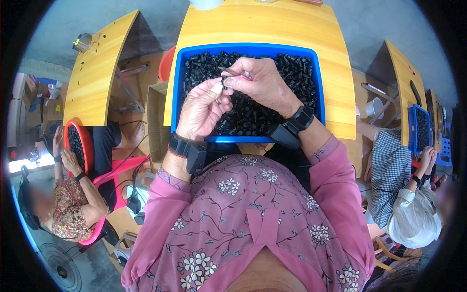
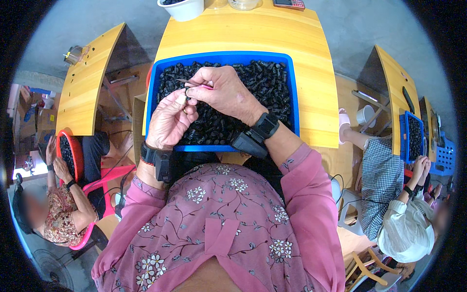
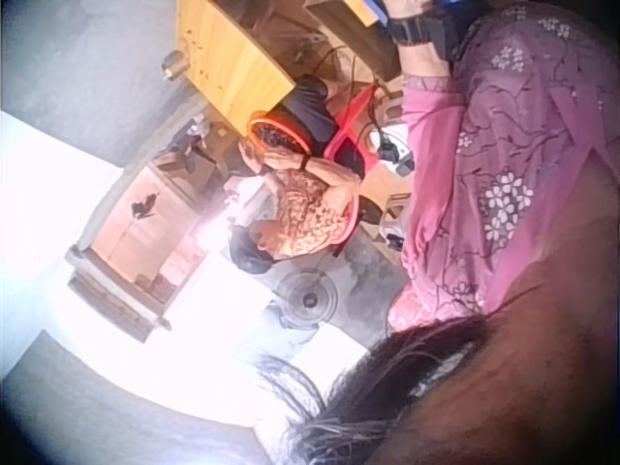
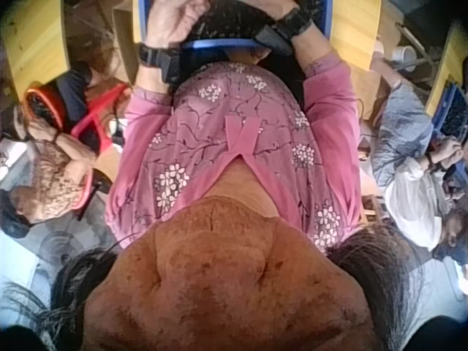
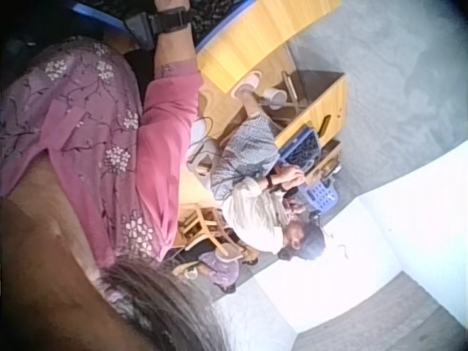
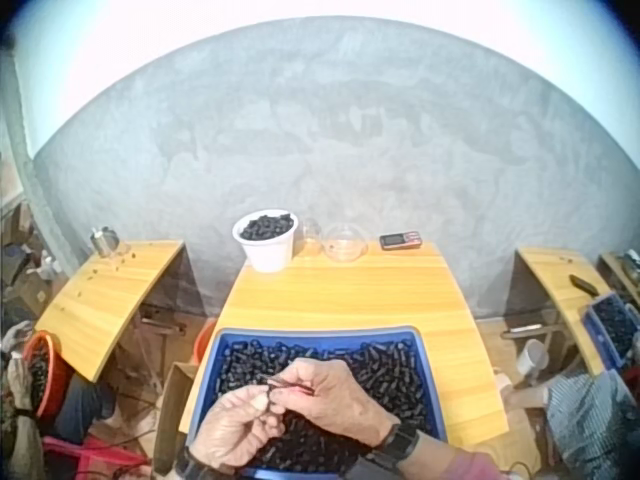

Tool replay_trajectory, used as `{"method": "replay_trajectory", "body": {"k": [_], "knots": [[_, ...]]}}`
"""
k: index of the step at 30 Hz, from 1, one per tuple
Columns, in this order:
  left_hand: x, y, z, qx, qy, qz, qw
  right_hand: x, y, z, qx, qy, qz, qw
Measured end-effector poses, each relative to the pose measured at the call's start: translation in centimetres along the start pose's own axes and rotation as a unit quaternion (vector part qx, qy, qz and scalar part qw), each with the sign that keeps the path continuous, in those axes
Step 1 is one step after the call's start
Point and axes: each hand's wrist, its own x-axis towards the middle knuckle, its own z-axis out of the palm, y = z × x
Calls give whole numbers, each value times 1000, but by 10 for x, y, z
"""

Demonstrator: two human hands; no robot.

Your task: Assembling small black plastic components by fitting them onto white bases in a blue tray using a small hand tool.

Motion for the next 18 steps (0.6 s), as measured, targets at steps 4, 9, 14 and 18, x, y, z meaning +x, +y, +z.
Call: {"method": "replay_trajectory", "body": {"k": [4, 9, 14, 18], "knots": [[-1, -1, -2, 7, 12, 3, 1000, 1, 3, 1, -22, 4, -22, 1000], [2, 0, -5, -40, -23, 5, 999, 1, -1, 0, -27, -5, -2, 1000], [4, 4, -6, -118, -30, 1, 993, 2, -1, -4, 24, 18, 53, 998], [5, 4, -7, -139, -17, -4, 990, 0, 11, 6, -20, 27, -93, 995]]}}
